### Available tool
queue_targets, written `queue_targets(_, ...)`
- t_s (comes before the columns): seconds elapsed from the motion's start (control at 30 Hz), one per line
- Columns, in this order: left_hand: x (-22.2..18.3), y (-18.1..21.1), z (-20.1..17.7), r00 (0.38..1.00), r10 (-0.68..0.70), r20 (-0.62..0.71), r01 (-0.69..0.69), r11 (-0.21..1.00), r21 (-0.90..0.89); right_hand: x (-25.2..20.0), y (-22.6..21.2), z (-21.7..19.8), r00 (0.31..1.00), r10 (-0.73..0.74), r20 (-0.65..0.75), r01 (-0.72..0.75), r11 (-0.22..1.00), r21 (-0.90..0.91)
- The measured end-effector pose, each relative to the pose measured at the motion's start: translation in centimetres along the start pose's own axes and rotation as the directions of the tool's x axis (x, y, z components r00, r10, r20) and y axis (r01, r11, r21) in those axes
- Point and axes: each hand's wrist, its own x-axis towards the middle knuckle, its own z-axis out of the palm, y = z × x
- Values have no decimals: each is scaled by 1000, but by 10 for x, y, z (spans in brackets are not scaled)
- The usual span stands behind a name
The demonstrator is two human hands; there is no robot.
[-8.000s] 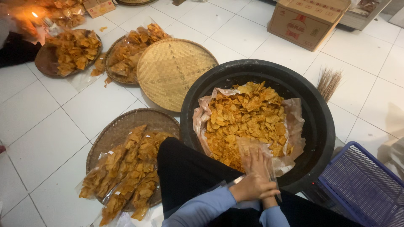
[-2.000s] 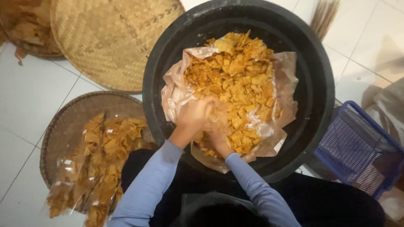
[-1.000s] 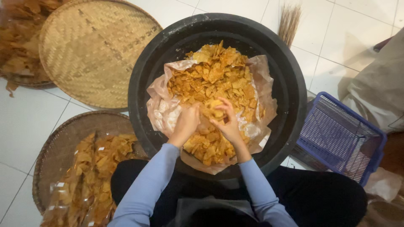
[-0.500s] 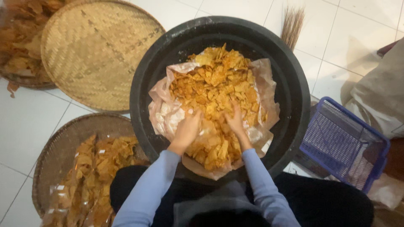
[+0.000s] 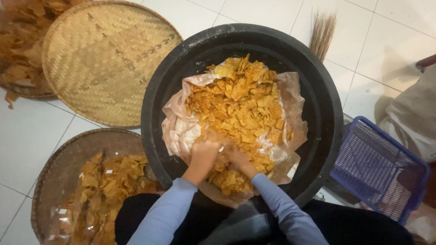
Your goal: The person sits on the floor and repeatedly scoops yellow chips from a large bowl into plastic bags, weighs them on a digital scale, and places the filled bags on a woven tray. The person also adjusts the chips in the bowl and handles the bags with both hands.
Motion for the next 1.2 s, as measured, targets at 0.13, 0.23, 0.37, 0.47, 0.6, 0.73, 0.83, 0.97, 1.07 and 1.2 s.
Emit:
queue_targets(0.13, -2, -9, 32, 994, -94, 47, 79, 963, 259, 2, 12, -7, 975, 221, -29, -206, 945, 253)
queue_targets(0.23, -14, -20, 51, 984, -126, 126, 92, 965, 246, 3, 11, -3, 975, 213, -71, -188, 947, 259)
queue_targets(0.37, -4, -41, 60, 880, -373, 294, 356, 928, 110, 5, 16, -10, 995, -8, -102, 34, 966, 256)
queue_targets(0.47, -6, -49, 64, 850, -360, 384, 335, 933, 134, -8, 34, -14, 982, -103, -157, 160, 895, 416)
queue_targets(0.6, -8, -38, 74, 918, -334, 213, 310, 940, 140, -22, 69, -25, 997, -31, -65, 65, 778, 625)
queue_targets(0.73, 4, -44, 78, 701, -567, 432, 437, 821, 367, -24, 87, -34, 963, 19, -268, 199, 619, 759)
queue_targets(0.83, 5, -64, 80, 602, -763, 235, 616, 631, 471, -29, 83, -27, 970, 127, -209, 93, 599, 795)
queue_targets(0.97, -8, -83, 91, 830, -558, -25, 500, 723, 476, -33, 75, -32, 971, 182, -154, 85, 339, 937)
queue_targets(1.07, -12, -86, 101, 885, -461, 69, 394, 819, 417, -38, 71, -55, 954, 183, -237, 128, 468, 874)
queue_targets(1.2, 0, -58, 96, 972, -220, 81, 189, 939, 286, -52, 48, -96, 838, 304, -454, 399, 226, 889)
